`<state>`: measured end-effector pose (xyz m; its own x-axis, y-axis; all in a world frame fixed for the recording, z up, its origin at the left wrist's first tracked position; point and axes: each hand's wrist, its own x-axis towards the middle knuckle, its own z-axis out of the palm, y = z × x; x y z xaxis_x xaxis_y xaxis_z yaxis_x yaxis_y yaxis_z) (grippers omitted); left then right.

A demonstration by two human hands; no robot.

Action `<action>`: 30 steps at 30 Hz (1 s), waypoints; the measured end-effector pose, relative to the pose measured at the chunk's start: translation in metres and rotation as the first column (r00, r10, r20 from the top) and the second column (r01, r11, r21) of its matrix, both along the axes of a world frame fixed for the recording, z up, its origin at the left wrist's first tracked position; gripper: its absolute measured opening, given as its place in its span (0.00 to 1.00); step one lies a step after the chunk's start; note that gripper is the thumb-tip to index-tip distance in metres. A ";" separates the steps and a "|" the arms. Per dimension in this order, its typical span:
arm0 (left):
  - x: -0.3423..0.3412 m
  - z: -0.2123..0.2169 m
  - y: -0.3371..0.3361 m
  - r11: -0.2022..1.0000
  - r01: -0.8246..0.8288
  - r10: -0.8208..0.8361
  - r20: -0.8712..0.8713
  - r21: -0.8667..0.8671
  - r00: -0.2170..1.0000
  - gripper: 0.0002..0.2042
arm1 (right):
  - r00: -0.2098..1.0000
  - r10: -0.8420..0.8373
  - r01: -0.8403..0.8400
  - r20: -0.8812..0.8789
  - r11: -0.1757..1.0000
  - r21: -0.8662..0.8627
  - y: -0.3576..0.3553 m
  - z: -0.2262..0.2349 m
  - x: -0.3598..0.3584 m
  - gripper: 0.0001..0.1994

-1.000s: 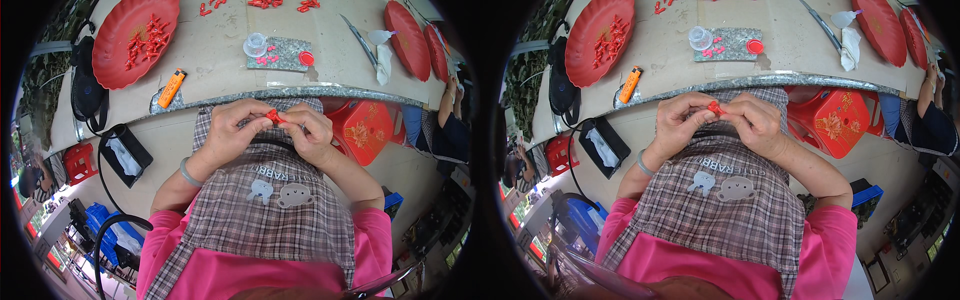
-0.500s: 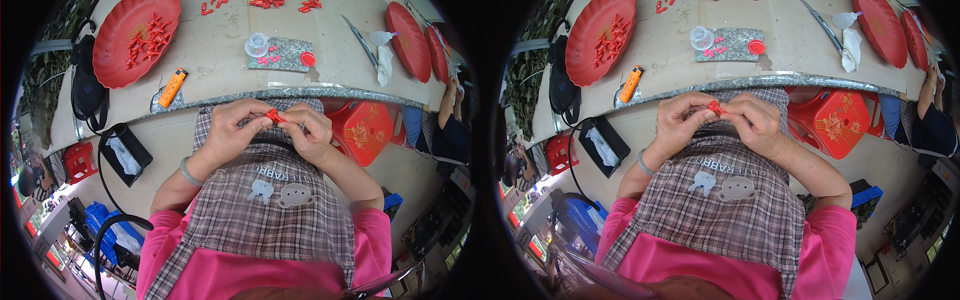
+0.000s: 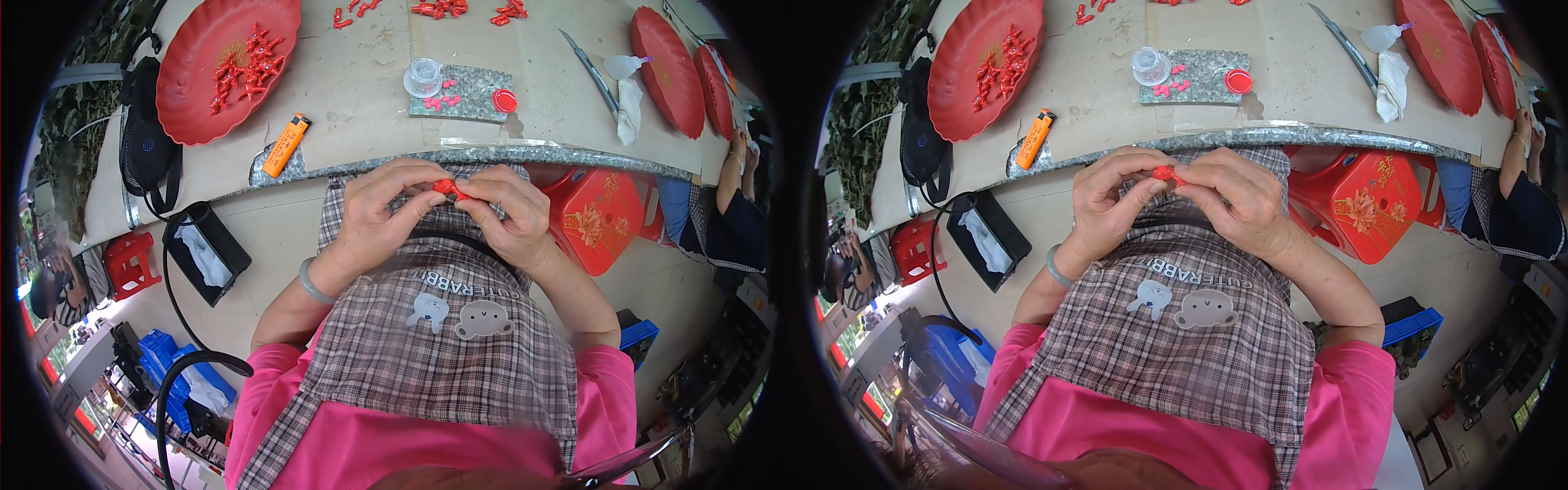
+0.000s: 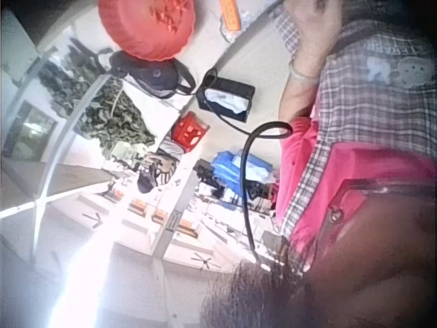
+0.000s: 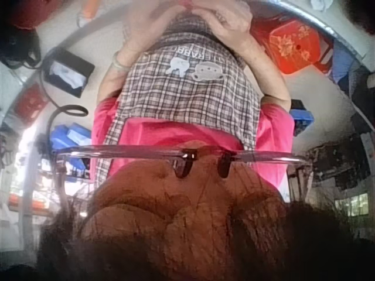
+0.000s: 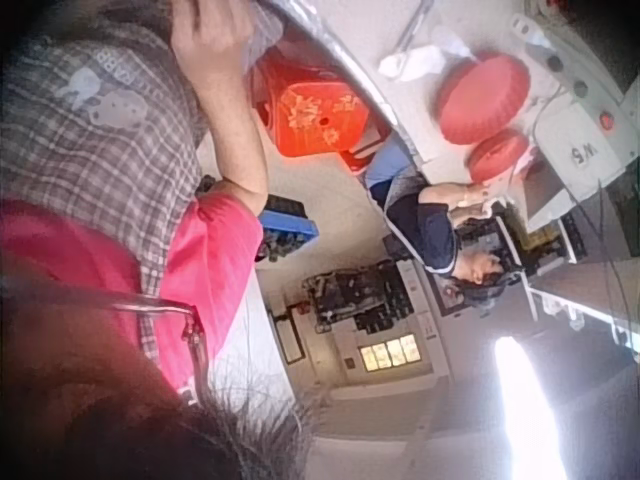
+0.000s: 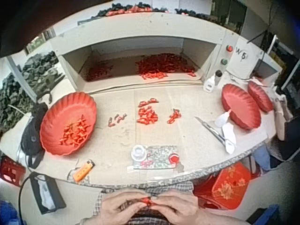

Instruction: The person assembles small red plastic components by hand at a workbench.

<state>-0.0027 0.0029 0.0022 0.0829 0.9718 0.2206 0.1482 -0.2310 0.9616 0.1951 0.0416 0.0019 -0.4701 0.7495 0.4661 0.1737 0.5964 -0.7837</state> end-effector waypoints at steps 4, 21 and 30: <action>0.000 -0.001 0.001 0.993 -0.046 0.053 -0.053 0.112 0.997 0.10 | 1.000 0.014 -0.018 -0.019 0.975 -0.221 -0.006 0.004 0.000 0.13; 0.000 -0.003 -0.001 0.993 0.068 -0.033 0.331 -0.094 0.943 0.08 | 0.995 -0.081 0.068 -0.061 0.981 -0.183 0.002 0.004 -0.004 0.11; 0.000 0.003 -0.001 0.930 0.195 0.011 0.554 -0.311 0.832 0.16 | 0.999 -0.023 0.012 -0.040 0.967 -0.254 0.005 0.005 -0.003 0.10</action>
<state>-0.0031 0.0024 0.0050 0.1439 0.9858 -0.0862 -0.4204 0.1397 0.8965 0.1920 0.0466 0.0070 -0.4400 0.8536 0.2788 0.1457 0.3742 -0.9158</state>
